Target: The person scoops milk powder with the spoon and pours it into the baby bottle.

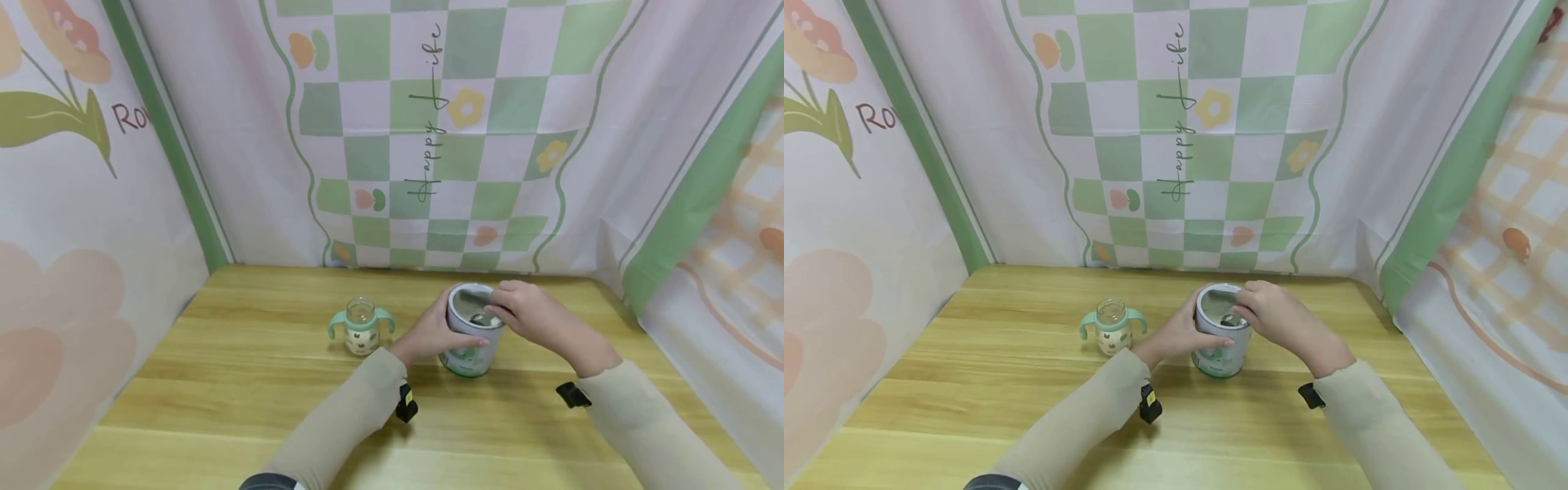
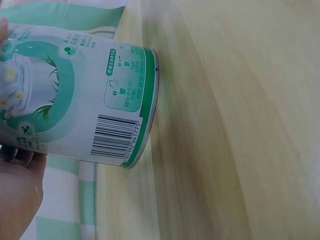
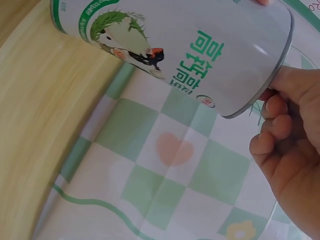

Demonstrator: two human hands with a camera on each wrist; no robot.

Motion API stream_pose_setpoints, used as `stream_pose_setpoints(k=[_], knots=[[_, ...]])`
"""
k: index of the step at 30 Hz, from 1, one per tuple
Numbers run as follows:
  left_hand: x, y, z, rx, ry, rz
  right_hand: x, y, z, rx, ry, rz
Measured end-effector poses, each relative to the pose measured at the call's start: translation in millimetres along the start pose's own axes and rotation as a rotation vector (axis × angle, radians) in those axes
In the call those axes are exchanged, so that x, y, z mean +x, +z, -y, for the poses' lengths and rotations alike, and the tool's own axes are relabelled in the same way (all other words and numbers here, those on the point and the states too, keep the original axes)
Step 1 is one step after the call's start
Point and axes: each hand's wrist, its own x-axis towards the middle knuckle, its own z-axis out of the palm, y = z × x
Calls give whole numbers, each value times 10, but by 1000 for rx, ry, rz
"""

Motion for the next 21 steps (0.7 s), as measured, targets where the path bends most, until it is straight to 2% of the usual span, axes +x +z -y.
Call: stream_pose_setpoints(k=[4, 9, 17, 21], knots=[[3, 6, 7, -7, -6, 3, 25, -25, 52, 37, 33, 54], [-19, 4, -10, -10, 0, 13, 64, -15, 103, 87, 28, 85], [-30, -4, -8, -17, 10, 25, 123, 6, 84, 191, 52, 149], [-16, -2, 0, -15, 18, 28, 145, 36, 68, 237, 103, 169]])
